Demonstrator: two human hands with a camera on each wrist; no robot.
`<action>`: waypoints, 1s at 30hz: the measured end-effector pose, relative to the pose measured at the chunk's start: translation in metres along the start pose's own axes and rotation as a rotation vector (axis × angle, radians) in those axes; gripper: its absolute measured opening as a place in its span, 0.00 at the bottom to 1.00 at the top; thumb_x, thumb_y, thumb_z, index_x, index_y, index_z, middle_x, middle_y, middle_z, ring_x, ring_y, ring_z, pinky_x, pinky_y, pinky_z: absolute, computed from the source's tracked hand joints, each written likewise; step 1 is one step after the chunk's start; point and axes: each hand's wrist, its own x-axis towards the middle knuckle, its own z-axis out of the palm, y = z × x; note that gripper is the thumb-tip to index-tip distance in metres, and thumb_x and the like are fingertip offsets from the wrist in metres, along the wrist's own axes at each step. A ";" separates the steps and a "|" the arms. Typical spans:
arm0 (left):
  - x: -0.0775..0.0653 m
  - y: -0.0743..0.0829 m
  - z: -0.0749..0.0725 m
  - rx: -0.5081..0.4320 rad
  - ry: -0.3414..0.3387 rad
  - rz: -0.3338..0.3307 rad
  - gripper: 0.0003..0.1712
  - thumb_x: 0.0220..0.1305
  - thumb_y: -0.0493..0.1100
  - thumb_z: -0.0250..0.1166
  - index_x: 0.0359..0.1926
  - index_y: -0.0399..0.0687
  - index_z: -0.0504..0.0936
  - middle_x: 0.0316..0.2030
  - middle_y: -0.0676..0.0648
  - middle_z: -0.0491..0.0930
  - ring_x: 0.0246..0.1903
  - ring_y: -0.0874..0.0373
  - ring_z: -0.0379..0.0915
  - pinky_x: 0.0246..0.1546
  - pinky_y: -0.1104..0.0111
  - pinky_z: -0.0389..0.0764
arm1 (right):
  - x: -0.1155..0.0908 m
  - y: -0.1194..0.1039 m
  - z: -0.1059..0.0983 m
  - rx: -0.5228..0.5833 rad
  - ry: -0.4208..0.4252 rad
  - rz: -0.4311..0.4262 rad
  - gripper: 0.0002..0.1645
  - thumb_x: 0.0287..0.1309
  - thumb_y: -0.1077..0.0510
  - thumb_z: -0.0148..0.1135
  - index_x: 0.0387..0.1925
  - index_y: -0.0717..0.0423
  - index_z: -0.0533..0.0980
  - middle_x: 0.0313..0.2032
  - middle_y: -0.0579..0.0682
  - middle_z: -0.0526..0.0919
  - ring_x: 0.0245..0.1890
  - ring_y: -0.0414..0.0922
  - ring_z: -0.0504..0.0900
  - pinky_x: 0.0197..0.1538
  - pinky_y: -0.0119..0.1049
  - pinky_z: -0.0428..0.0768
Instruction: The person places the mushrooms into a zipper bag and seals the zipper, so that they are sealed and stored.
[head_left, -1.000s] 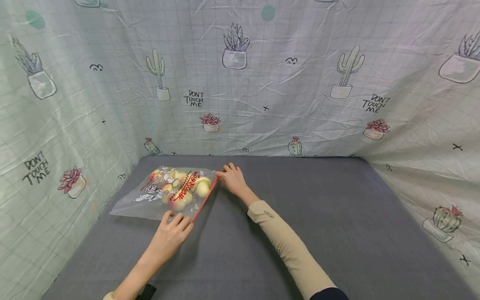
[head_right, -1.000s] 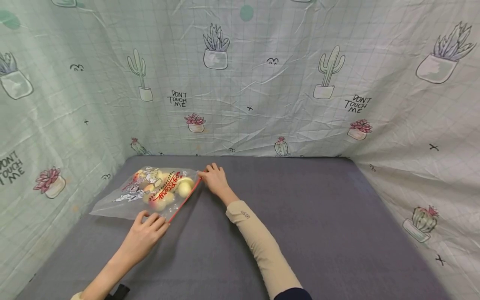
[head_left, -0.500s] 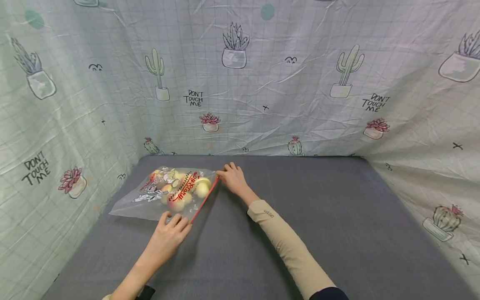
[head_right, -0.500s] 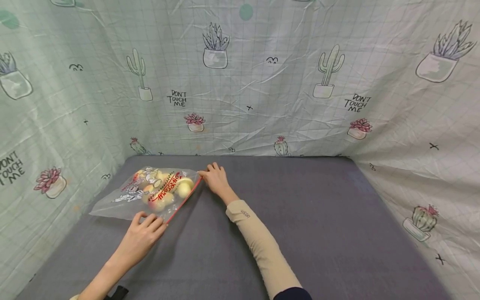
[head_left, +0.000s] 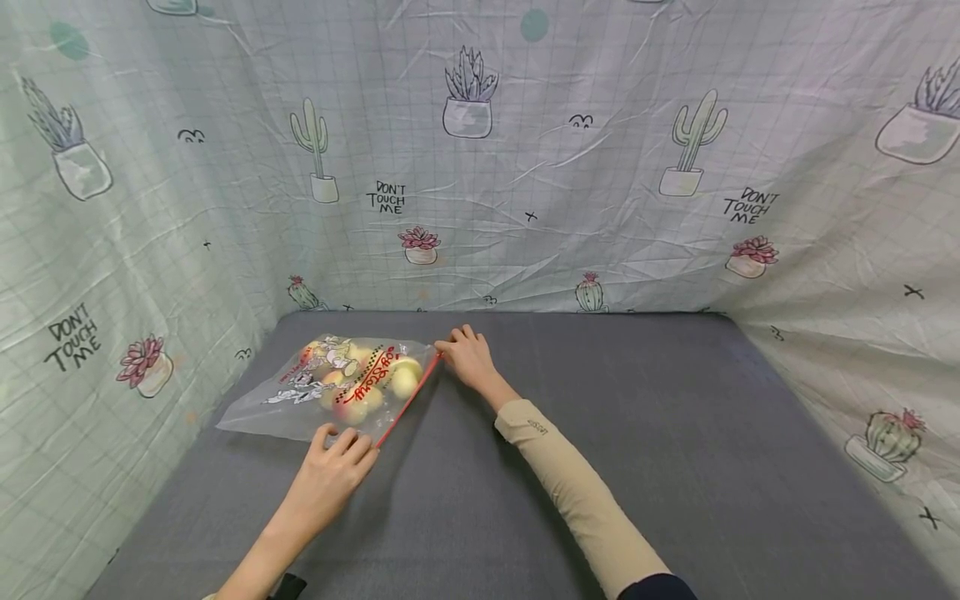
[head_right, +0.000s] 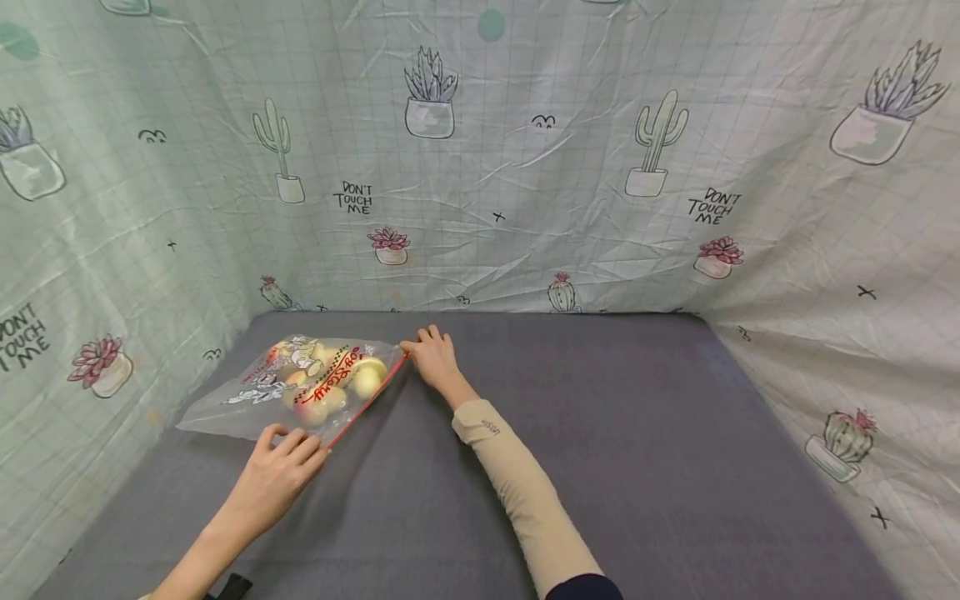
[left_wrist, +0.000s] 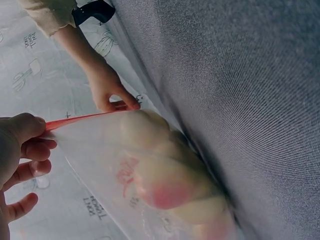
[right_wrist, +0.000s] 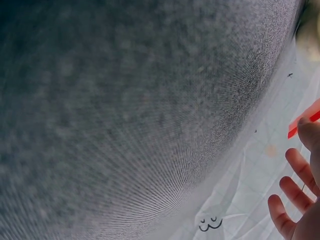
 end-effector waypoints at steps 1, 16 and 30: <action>0.000 0.000 0.000 0.000 -0.002 0.002 0.19 0.62 0.38 0.38 0.22 0.45 0.74 0.22 0.50 0.68 0.25 0.57 0.64 0.35 0.58 0.65 | 0.000 0.000 0.000 0.001 -0.009 0.007 0.11 0.59 0.49 0.52 0.42 0.34 0.76 0.36 0.45 0.76 0.38 0.43 0.69 0.31 0.34 0.69; 0.000 -0.001 0.000 0.001 0.007 0.027 0.25 0.67 0.40 0.33 0.22 0.44 0.74 0.22 0.51 0.68 0.24 0.57 0.62 0.35 0.59 0.65 | 0.004 0.001 0.004 -0.019 -0.024 0.044 0.12 0.59 0.48 0.51 0.43 0.33 0.76 0.37 0.45 0.75 0.38 0.43 0.68 0.31 0.34 0.67; 0.004 -0.001 0.002 -0.022 0.031 0.037 0.25 0.67 0.37 0.33 0.20 0.44 0.73 0.21 0.51 0.67 0.24 0.56 0.62 0.35 0.59 0.65 | 0.009 0.001 0.004 -0.017 -0.068 0.079 0.14 0.59 0.48 0.51 0.46 0.31 0.74 0.37 0.46 0.74 0.38 0.43 0.68 0.32 0.34 0.67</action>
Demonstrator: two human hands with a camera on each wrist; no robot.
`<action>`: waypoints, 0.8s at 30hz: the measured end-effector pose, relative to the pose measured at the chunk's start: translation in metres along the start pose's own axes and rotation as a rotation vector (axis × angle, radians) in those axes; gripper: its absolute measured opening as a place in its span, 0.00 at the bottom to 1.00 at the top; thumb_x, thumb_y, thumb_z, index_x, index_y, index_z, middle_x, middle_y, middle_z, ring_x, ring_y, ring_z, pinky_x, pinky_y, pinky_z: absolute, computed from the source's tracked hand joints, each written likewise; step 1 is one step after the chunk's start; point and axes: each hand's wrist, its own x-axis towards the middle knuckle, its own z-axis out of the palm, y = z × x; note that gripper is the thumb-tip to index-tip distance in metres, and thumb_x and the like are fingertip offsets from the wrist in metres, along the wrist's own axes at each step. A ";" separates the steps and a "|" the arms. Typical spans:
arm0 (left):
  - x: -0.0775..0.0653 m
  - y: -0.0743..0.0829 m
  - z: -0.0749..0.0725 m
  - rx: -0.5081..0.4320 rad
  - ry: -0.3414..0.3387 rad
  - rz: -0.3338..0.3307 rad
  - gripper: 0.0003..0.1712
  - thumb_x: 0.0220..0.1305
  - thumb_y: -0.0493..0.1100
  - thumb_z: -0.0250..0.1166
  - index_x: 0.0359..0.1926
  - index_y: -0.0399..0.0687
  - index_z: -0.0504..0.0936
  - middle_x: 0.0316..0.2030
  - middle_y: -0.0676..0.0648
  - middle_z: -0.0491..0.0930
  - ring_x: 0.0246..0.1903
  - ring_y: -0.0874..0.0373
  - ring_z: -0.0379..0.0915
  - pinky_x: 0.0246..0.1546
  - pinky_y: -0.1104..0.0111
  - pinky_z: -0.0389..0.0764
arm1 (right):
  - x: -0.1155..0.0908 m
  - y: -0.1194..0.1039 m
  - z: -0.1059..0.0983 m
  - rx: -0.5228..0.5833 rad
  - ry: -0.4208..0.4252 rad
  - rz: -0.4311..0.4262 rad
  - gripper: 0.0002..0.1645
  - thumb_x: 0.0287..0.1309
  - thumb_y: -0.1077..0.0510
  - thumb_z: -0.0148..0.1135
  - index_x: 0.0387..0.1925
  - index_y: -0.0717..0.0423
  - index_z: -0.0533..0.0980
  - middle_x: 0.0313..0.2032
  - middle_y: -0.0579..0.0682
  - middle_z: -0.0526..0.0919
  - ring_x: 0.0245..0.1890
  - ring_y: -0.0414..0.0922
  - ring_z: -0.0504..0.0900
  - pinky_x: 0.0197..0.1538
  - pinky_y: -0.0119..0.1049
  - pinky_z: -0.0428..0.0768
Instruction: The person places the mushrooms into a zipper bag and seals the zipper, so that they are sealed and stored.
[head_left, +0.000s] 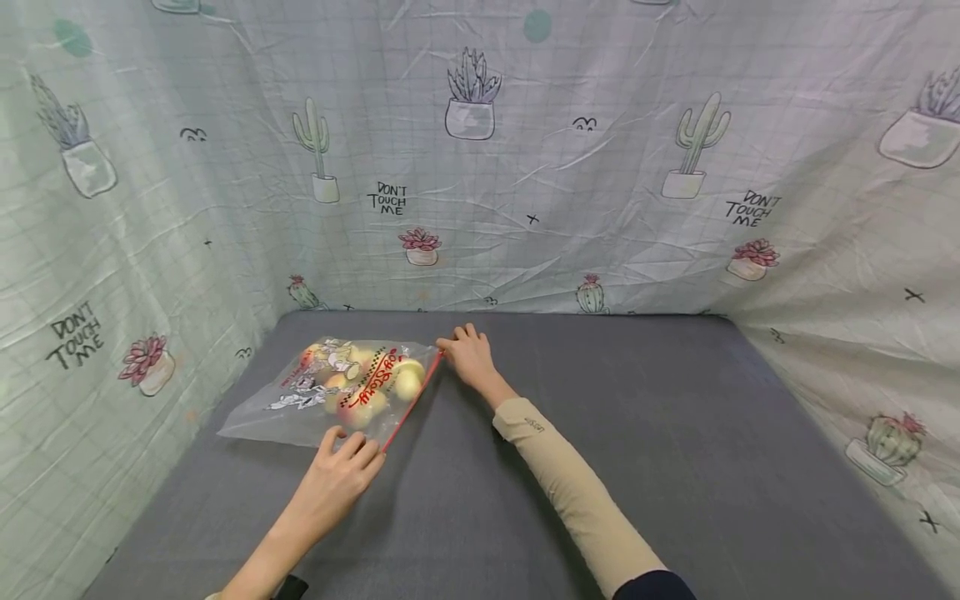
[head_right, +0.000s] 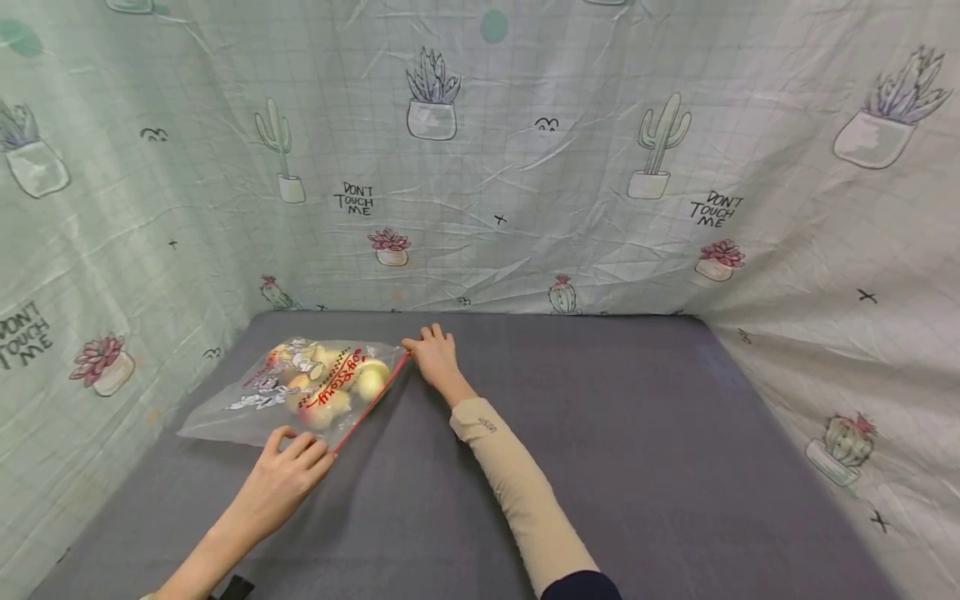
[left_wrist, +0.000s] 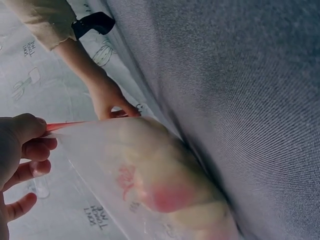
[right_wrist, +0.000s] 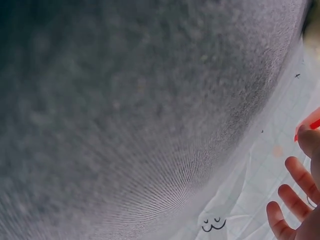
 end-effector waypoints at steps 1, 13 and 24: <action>0.000 0.000 0.001 0.001 -0.004 0.001 0.24 0.66 0.36 0.34 0.20 0.44 0.73 0.21 0.51 0.66 0.24 0.56 0.62 0.35 0.59 0.65 | 0.000 0.000 0.000 0.004 -0.005 0.005 0.14 0.59 0.48 0.52 0.46 0.31 0.75 0.37 0.46 0.75 0.38 0.44 0.68 0.33 0.34 0.68; 0.004 0.002 0.006 -0.036 0.004 -0.039 0.17 0.57 0.34 0.39 0.17 0.43 0.70 0.18 0.49 0.63 0.22 0.55 0.60 0.32 0.58 0.65 | 0.001 0.005 -0.005 0.018 -0.040 0.029 0.10 0.53 0.47 0.57 0.37 0.35 0.79 0.38 0.45 0.76 0.40 0.43 0.70 0.35 0.35 0.72; 0.006 0.001 0.013 -0.026 -0.010 -0.050 0.24 0.64 0.34 0.33 0.19 0.42 0.72 0.21 0.47 0.67 0.22 0.53 0.64 0.32 0.58 0.66 | -0.007 0.014 -0.013 0.093 -0.054 0.021 0.11 0.53 0.48 0.58 0.40 0.38 0.79 0.37 0.46 0.76 0.37 0.44 0.69 0.32 0.34 0.69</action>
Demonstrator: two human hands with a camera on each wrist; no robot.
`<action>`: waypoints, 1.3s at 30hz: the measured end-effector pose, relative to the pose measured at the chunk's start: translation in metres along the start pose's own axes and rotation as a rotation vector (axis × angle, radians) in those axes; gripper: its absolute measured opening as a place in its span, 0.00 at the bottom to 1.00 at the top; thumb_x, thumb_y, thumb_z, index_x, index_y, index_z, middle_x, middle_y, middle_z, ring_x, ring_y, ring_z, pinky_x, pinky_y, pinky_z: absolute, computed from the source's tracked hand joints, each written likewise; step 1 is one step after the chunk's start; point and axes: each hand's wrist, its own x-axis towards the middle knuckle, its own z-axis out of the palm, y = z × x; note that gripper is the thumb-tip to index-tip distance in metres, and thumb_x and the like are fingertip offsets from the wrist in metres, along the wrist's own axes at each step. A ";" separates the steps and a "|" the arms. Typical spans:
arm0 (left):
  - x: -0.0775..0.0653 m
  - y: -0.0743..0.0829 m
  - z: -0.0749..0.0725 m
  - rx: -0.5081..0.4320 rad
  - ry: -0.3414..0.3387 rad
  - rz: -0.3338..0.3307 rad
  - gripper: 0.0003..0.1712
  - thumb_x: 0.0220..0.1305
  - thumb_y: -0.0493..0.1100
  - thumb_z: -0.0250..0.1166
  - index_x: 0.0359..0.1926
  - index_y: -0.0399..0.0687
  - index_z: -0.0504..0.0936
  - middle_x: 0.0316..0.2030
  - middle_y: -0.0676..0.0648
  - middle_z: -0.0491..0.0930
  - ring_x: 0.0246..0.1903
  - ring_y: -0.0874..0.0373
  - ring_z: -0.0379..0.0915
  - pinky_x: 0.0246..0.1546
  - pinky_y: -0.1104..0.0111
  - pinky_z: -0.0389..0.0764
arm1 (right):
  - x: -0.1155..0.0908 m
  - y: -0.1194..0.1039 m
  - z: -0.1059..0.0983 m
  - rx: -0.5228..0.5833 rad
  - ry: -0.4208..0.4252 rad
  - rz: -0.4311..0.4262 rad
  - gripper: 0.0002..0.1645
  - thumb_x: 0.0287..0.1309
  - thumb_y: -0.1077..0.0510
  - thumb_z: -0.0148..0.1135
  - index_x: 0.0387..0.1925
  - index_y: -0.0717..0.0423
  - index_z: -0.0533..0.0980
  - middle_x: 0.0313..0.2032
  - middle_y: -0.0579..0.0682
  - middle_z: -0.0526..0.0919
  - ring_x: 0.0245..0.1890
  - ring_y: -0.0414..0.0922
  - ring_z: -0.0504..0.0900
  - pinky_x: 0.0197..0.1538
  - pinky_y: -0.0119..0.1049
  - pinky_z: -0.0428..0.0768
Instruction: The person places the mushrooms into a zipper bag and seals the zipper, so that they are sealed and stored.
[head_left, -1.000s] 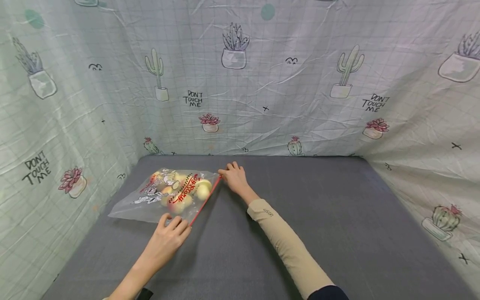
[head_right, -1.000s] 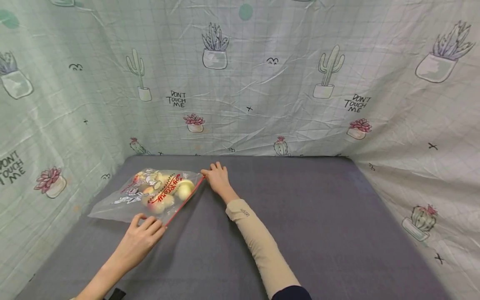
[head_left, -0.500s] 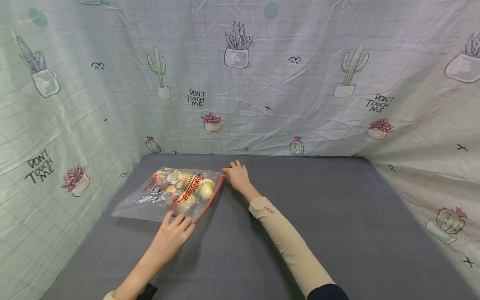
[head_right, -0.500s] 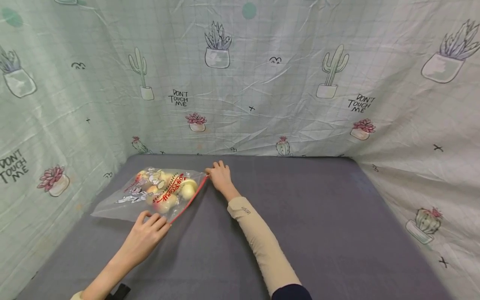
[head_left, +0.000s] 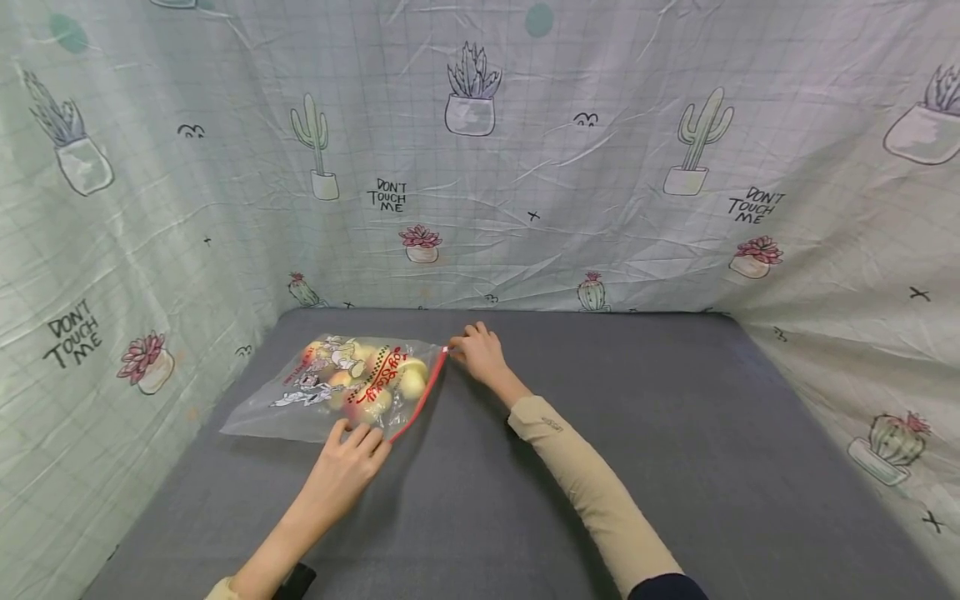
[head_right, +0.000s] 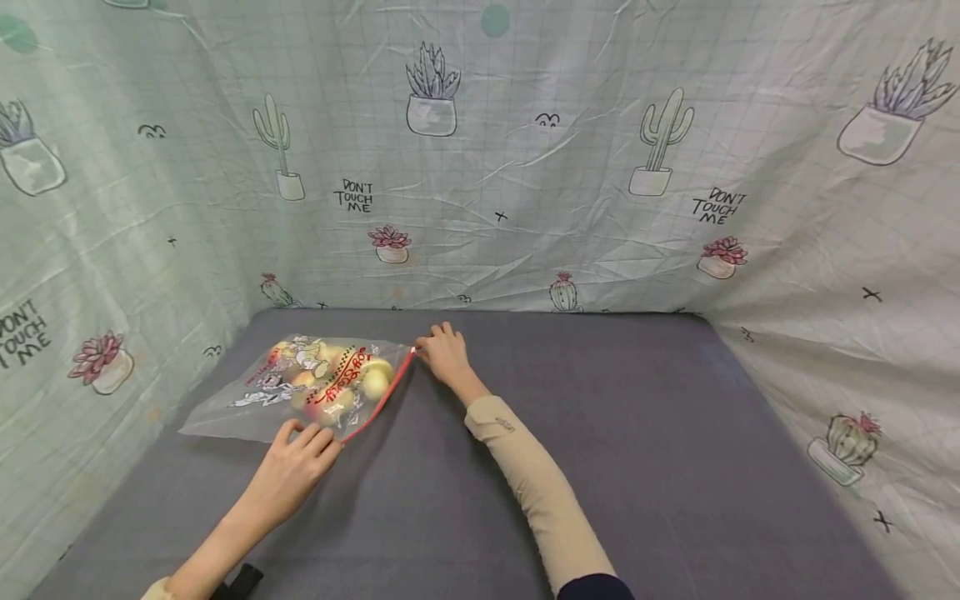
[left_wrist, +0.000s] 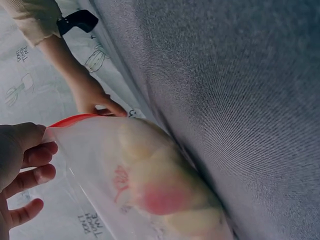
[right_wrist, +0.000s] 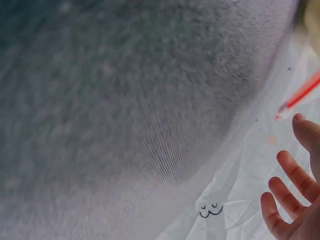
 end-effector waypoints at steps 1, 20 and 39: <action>0.001 0.000 0.001 0.010 -0.004 0.000 0.21 0.62 0.33 0.35 0.19 0.42 0.72 0.21 0.47 0.68 0.23 0.53 0.64 0.32 0.58 0.66 | -0.001 0.001 -0.002 0.009 0.004 0.001 0.11 0.52 0.48 0.59 0.40 0.38 0.79 0.36 0.46 0.76 0.37 0.44 0.69 0.31 0.34 0.69; 0.033 0.000 0.046 0.016 -0.020 -0.019 0.15 0.56 0.35 0.41 0.23 0.42 0.74 0.22 0.46 0.68 0.25 0.52 0.66 0.31 0.61 0.65 | -0.030 0.020 -0.042 0.097 0.028 0.024 0.13 0.54 0.49 0.58 0.42 0.44 0.79 0.39 0.47 0.77 0.35 0.44 0.69 0.30 0.32 0.69; 0.073 0.014 0.088 -0.022 -0.168 -0.161 0.07 0.50 0.45 0.62 0.25 0.46 0.77 0.24 0.48 0.74 0.25 0.53 0.69 0.29 0.62 0.65 | -0.089 0.047 -0.059 0.162 0.053 -0.004 0.14 0.53 0.53 0.59 0.43 0.50 0.78 0.40 0.48 0.79 0.39 0.45 0.72 0.33 0.33 0.70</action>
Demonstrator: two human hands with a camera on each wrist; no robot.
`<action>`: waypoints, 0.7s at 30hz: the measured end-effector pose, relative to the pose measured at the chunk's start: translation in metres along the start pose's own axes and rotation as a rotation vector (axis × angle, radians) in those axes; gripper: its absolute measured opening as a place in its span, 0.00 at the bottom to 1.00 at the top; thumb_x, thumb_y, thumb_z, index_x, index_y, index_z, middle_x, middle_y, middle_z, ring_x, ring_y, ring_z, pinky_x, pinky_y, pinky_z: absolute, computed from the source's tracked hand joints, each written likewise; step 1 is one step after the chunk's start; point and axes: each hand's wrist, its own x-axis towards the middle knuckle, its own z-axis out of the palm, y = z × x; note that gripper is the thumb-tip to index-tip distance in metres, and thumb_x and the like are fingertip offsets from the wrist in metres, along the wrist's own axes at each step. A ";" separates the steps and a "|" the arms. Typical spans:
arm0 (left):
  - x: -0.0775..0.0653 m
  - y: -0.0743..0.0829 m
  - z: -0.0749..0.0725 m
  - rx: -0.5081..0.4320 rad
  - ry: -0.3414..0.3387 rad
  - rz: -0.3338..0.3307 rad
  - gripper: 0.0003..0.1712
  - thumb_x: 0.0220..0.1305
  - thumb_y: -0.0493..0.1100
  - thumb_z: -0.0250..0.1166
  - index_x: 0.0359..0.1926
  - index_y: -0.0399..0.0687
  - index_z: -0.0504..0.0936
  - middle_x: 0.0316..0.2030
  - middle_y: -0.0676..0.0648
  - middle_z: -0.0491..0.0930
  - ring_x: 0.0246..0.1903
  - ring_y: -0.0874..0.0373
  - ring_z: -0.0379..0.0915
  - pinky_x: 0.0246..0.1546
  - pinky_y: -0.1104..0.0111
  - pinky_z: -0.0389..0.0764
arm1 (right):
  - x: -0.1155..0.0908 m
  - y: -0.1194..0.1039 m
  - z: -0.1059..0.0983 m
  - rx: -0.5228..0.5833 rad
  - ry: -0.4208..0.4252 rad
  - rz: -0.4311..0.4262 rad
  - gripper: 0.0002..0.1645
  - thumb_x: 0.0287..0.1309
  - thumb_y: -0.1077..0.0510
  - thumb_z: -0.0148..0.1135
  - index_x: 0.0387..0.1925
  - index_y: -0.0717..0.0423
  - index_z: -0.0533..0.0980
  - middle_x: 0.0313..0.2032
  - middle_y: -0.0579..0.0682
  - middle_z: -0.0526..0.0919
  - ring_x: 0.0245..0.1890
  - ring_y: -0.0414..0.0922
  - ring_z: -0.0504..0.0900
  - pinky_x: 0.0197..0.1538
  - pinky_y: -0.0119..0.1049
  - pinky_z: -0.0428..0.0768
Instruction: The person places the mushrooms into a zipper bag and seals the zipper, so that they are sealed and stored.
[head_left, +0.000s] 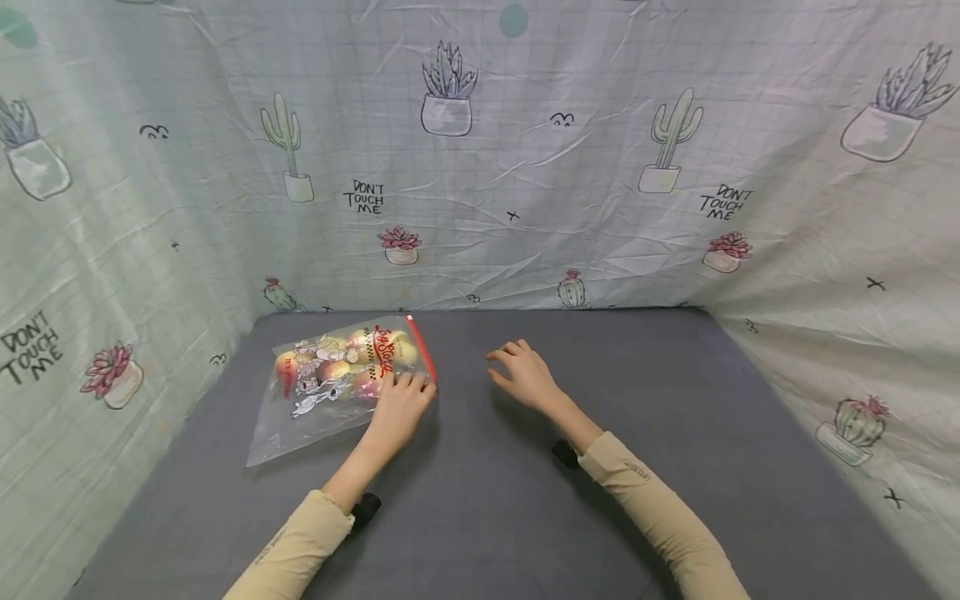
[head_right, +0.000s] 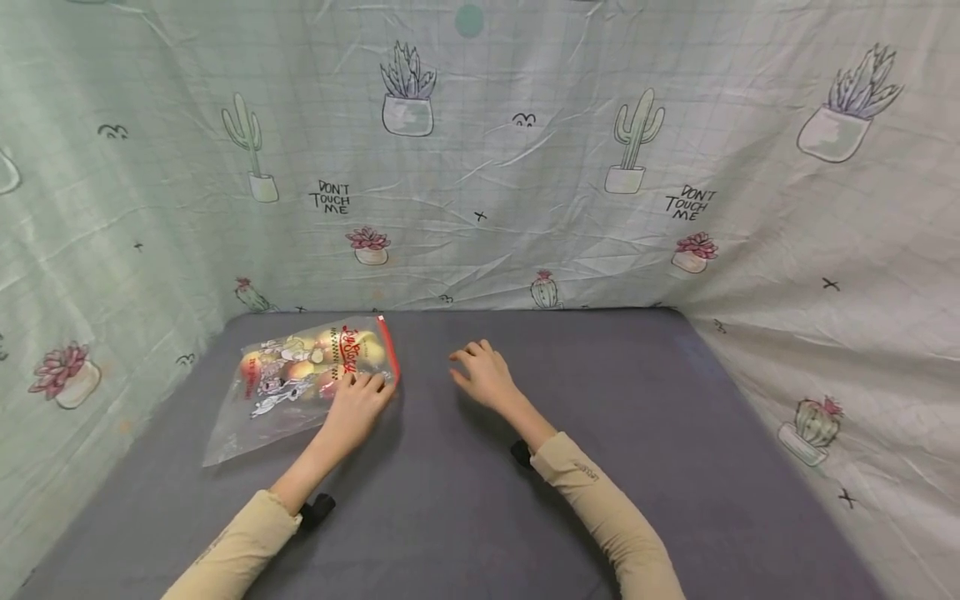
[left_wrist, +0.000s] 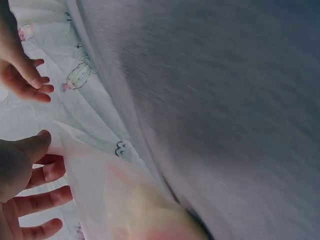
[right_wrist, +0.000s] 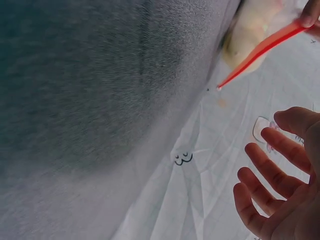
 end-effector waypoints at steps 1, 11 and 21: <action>0.003 0.002 0.001 -0.001 0.001 -0.008 0.08 0.50 0.46 0.62 0.25 0.47 0.78 0.24 0.48 0.75 0.25 0.54 0.69 0.29 0.62 0.65 | -0.003 0.001 0.000 0.001 0.013 -0.006 0.14 0.53 0.54 0.60 0.43 0.50 0.78 0.39 0.48 0.79 0.39 0.45 0.72 0.33 0.33 0.71; 0.019 0.018 0.006 -0.087 -0.077 -0.052 0.08 0.51 0.49 0.64 0.25 0.50 0.79 0.26 0.49 0.78 0.26 0.54 0.72 0.28 0.61 0.65 | -0.027 0.007 -0.007 -0.049 0.052 -0.058 0.17 0.50 0.54 0.61 0.45 0.51 0.77 0.39 0.48 0.79 0.38 0.45 0.72 0.36 0.37 0.71; 0.008 0.017 -0.005 -0.283 -0.181 -0.013 0.18 0.53 0.53 0.62 0.42 0.50 0.80 0.36 0.49 0.81 0.36 0.52 0.75 0.38 0.53 0.69 | -0.048 0.016 -0.019 -0.090 0.032 -0.077 0.32 0.48 0.44 0.61 0.55 0.50 0.70 0.49 0.49 0.75 0.48 0.47 0.70 0.41 0.43 0.69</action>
